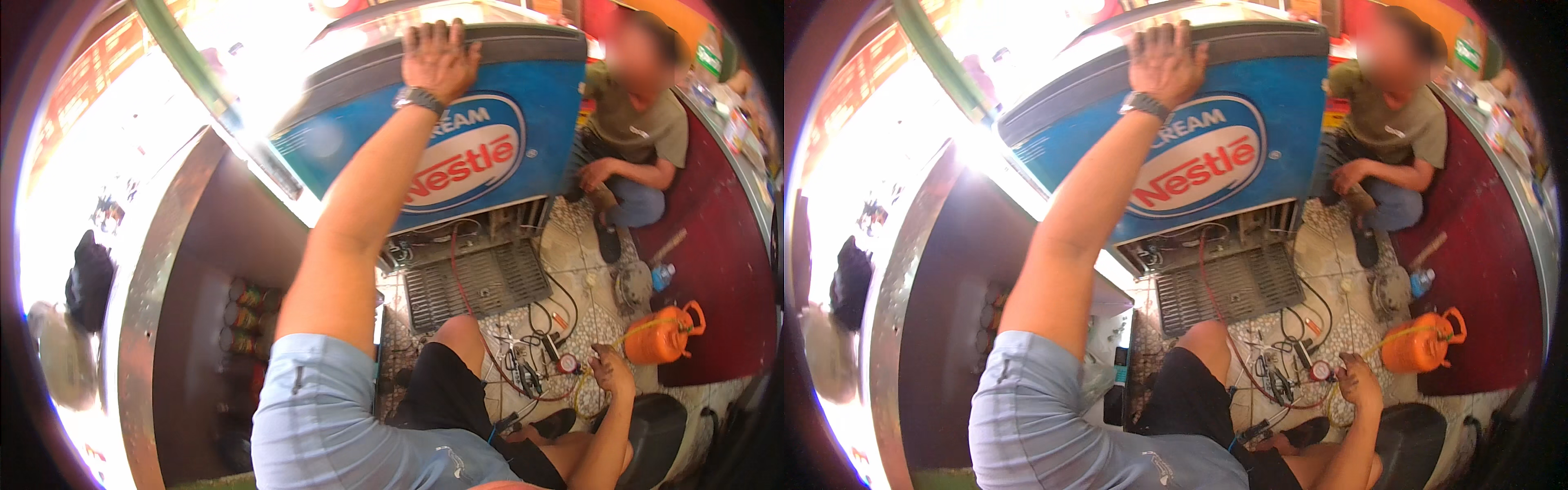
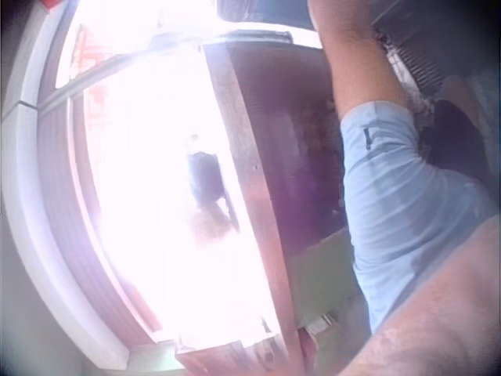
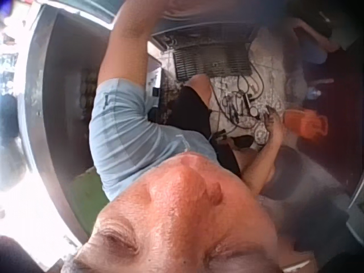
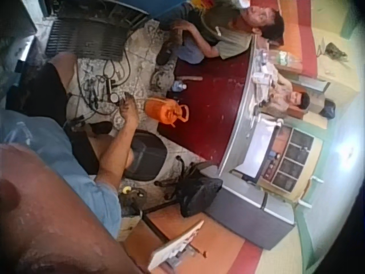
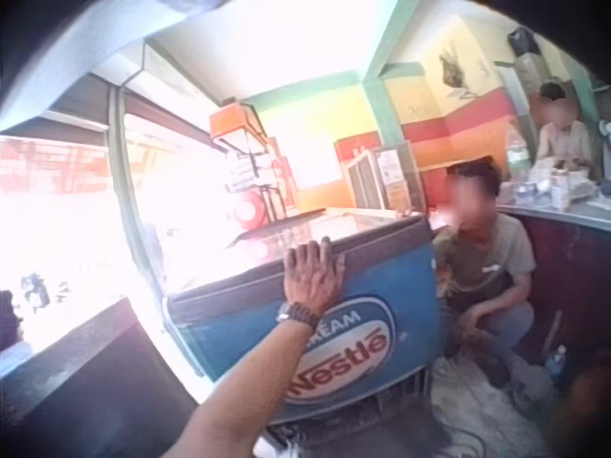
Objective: The person works on the internal components of an ice cream freezer, applying a substance from a bottle to a pipe and using tools to adjust a gauge manifold.
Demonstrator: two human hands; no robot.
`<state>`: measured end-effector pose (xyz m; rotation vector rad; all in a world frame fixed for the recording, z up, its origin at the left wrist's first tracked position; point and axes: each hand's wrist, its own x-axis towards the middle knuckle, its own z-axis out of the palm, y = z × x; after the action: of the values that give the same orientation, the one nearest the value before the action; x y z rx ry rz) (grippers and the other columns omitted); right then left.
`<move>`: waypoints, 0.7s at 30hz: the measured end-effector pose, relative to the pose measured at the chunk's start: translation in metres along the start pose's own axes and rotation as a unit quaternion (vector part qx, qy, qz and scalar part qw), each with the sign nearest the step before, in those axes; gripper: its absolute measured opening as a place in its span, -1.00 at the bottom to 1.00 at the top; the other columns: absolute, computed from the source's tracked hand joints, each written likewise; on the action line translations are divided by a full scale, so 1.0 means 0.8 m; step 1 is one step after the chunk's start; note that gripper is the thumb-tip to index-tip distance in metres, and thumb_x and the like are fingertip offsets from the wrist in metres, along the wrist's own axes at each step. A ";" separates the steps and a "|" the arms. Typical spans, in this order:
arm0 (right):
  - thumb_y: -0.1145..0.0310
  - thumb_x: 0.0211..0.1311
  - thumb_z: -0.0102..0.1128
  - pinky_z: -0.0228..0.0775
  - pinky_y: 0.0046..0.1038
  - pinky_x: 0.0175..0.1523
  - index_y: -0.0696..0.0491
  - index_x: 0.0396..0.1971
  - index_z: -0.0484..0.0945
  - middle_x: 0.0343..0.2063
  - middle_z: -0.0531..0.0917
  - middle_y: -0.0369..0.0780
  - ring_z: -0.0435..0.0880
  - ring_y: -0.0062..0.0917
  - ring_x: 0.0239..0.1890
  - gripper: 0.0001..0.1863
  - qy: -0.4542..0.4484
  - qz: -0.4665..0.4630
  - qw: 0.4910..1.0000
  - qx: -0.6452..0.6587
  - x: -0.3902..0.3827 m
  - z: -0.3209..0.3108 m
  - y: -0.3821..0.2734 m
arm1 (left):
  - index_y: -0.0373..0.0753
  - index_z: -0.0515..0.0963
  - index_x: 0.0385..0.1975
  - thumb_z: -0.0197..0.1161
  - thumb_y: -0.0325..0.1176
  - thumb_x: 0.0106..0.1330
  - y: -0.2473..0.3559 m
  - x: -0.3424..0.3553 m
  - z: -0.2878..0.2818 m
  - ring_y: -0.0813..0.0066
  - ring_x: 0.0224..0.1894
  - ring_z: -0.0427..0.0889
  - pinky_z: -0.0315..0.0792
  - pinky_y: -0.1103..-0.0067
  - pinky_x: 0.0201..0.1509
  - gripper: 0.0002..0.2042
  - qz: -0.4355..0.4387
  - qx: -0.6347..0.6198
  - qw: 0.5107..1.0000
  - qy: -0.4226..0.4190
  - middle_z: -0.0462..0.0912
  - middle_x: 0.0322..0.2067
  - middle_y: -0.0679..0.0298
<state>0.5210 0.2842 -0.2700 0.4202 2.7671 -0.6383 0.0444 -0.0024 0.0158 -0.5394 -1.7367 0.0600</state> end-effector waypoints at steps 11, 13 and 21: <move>0.26 0.32 0.15 0.38 -0.22 0.21 0.20 0.10 0.53 0.02 0.60 0.09 0.55 -0.02 0.10 -0.56 0.008 -0.028 0.999 0.016 -0.006 0.006 0.014 | -0.06 0.09 0.48 -0.01 0.25 0.38 -0.002 -0.011 -0.031 -0.01 0.25 0.21 0.11 -0.03 0.24 -0.23 0.139 0.105 0.975 -0.135 0.27 0.22 -0.01; 0.23 0.33 0.13 0.37 -0.22 0.22 0.20 0.11 0.53 0.03 0.60 0.08 0.55 -0.03 0.11 -0.55 0.029 -0.042 0.999 0.004 -0.007 0.011 0.016 | -0.07 0.08 0.48 -0.01 0.25 0.39 -0.004 -0.007 -0.034 -0.03 0.24 0.23 0.12 -0.03 0.24 -0.23 0.140 0.099 0.976 -0.131 0.27 0.22 -0.02; 0.22 0.33 0.13 0.38 -0.23 0.23 0.18 0.10 0.55 0.04 0.60 0.06 0.55 -0.05 0.11 -0.55 0.025 -0.029 0.999 0.018 -0.008 0.006 0.013 | -0.09 0.07 0.48 -0.02 0.25 0.39 -0.006 -0.004 -0.040 -0.06 0.24 0.25 0.14 0.00 0.24 -0.22 0.131 0.109 0.973 -0.155 0.27 0.23 -0.05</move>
<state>0.5317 0.2897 -0.2763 0.3702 2.8281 -0.7022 0.0736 -0.0157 0.0227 -0.6172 -1.9209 0.5402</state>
